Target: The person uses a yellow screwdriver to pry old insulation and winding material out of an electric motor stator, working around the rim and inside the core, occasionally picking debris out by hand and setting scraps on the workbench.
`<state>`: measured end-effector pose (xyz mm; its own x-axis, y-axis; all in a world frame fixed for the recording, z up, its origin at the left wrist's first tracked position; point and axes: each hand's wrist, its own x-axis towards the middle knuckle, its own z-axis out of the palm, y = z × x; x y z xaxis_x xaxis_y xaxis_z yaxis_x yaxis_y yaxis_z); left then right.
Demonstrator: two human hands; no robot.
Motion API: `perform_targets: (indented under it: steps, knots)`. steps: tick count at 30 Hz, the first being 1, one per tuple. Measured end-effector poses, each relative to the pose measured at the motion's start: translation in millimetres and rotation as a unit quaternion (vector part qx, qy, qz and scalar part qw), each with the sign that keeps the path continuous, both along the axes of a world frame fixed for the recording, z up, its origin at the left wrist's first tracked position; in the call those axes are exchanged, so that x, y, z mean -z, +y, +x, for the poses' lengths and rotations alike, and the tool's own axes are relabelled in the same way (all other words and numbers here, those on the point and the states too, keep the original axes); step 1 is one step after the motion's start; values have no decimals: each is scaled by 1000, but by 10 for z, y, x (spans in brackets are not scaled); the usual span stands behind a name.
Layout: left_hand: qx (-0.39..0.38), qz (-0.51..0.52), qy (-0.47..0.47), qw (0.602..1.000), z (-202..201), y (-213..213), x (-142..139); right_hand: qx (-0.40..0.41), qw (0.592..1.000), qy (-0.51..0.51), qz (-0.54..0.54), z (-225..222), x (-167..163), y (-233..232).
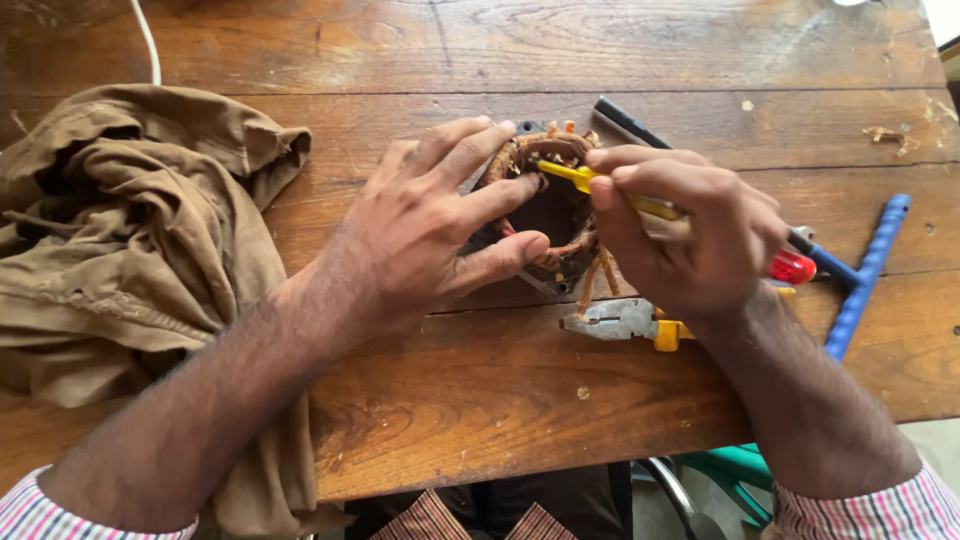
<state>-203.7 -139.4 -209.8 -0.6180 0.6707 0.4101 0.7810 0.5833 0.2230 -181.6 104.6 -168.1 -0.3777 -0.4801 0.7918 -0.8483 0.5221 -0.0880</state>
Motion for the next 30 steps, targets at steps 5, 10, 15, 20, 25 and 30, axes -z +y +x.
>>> perform_targets:
  steps: [5, 10, 15, 20, 25, 30]
  knots:
    - [12, 34, -4, 999, 16, -33, 8, 7, 1000, 6, -5, 52, -49, -63]
    - [9, 30, -1, 1000, 14, -23, 27, 8, 1000, -11, 3, 66, -53, -66]
    - [9, 31, -1, 999, 24, -21, 25, 4, 1000, -21, 2, 72, -65, -77]
    - [6, 28, 1, 1000, 29, -11, 33, 10, 1000, -22, 7, 78, -87, -89]
    - [3, 22, -6, 1000, 30, -5, 43, 4, 999, -30, 16, 80, -102, -86]
    - [6, 22, -4, 1000, 27, -2, 43, 1, 1000, -23, 16, 80, -87, -85]
